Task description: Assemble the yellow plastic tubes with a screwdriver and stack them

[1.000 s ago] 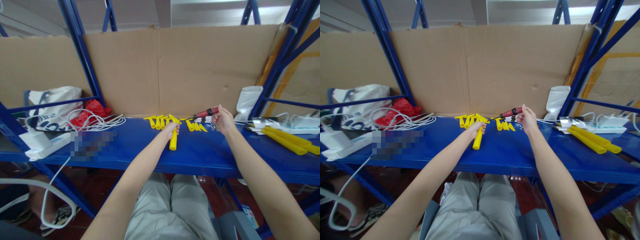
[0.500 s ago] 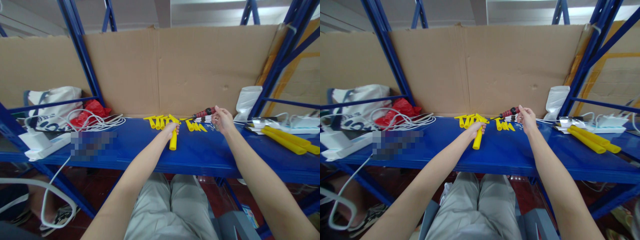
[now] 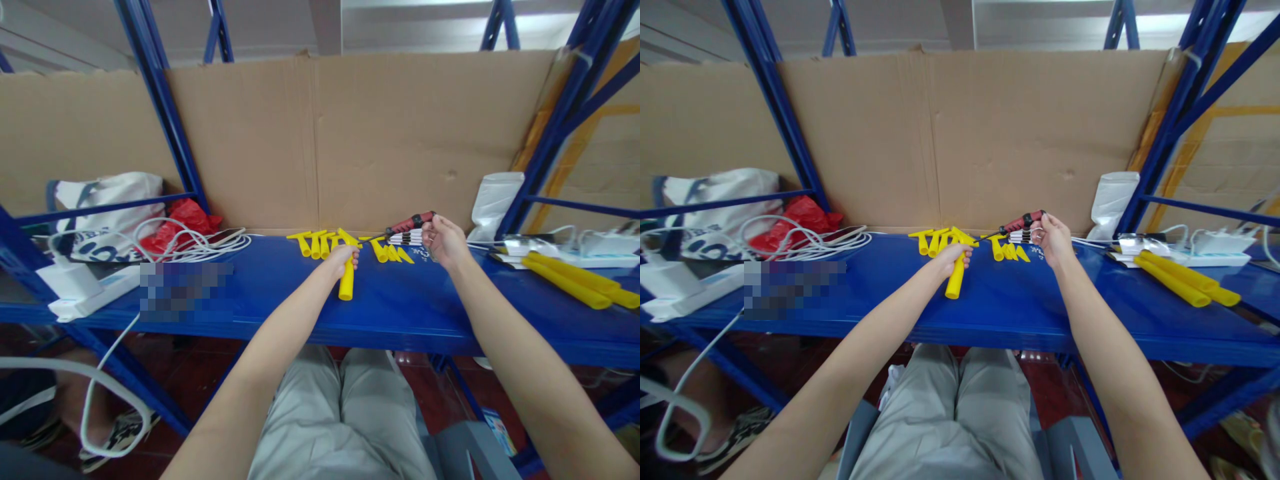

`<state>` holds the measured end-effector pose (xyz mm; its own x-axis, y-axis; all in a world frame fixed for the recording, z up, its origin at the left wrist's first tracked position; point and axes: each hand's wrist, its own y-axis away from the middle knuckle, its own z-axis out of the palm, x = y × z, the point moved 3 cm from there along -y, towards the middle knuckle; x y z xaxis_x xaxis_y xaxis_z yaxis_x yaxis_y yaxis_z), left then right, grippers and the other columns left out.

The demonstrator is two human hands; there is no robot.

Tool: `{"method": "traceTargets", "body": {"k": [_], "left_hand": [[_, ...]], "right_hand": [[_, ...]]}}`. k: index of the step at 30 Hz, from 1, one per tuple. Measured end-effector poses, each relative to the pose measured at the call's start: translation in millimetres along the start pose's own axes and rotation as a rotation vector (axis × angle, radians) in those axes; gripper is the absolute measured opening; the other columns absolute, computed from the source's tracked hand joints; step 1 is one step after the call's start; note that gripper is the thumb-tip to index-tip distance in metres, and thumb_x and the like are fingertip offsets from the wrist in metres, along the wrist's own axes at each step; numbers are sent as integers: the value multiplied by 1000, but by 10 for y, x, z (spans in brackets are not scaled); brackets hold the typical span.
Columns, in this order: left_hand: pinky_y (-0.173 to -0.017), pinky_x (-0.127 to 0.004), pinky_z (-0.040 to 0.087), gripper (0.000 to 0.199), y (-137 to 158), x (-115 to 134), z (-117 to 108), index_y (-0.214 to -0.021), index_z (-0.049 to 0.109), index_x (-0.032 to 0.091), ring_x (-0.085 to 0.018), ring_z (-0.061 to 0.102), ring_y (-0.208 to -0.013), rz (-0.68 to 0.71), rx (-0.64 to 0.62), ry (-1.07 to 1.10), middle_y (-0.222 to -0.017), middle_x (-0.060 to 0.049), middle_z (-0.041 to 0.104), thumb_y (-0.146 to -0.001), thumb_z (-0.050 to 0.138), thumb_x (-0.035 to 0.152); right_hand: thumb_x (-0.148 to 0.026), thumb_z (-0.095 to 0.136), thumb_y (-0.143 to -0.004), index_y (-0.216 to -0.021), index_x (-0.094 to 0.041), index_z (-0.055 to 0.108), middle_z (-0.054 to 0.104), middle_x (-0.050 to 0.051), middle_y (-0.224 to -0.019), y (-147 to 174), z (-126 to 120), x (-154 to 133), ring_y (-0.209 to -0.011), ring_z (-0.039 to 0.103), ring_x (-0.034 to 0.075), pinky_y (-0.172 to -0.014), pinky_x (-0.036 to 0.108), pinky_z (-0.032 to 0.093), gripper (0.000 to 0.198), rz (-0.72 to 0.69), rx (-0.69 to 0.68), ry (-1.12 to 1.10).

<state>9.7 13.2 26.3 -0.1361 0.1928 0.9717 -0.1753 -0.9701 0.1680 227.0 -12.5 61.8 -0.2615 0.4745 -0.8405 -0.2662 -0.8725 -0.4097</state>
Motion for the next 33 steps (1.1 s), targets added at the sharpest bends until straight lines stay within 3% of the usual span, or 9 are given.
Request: {"method": "traceTargets", "body": {"k": [7, 12, 20, 28, 33], "left_hand": [[-36, -17, 26, 25, 14, 1, 10, -63, 37, 18, -4, 32, -31, -21, 5, 6, -43, 8, 37, -80, 44, 1], [-35, -16, 26, 25, -10, -14, 3, -63, 38, 18, -4, 32, -31, -19, 5, 23, -44, 8, 38, -80, 45, 2], [-36, -16, 26, 25, -14, -13, 3, -63, 38, 18, -4, 32, -32, -8, 4, 12, -44, 8, 38, -80, 45, 2], [-36, -16, 26, 25, -2, -6, 4, -63, 37, 18, -4, 32, -32, 8, -3, -1, -43, 7, 38, -79, 44, 1], [-37, -17, 26, 24, -4, -6, 5, -64, 37, 19, -5, 32, -33, 1, 1, -18, -44, 8, 36, -80, 43, 2]], "right_hand": [[-46, 70, -68, -65, -22, 37, 37, -10, -41, -59, -45, 74, -31, 33, 5, -28, 16, 28, 41, -37, -25, 7], [-47, 74, -62, -64, -22, 35, 41, -9, -44, -69, -75, 79, -33, 38, 5, -28, 16, 28, 47, -22, 37, 19], [-55, 72, -60, -62, -22, 34, 32, -11, -36, -41, -46, 78, -30, 33, 5, -29, 16, 28, 51, 24, 53, 19], [-42, 70, -69, -70, -21, 44, 47, -7, -46, -34, -32, 54, -35, 40, 6, -31, 15, 31, 33, 3, 34, 21], [-47, 70, -68, -67, -22, 37, 37, -11, -42, -67, -58, 96, -31, 33, 5, -29, 15, 27, 41, -29, -29, 22]]}}
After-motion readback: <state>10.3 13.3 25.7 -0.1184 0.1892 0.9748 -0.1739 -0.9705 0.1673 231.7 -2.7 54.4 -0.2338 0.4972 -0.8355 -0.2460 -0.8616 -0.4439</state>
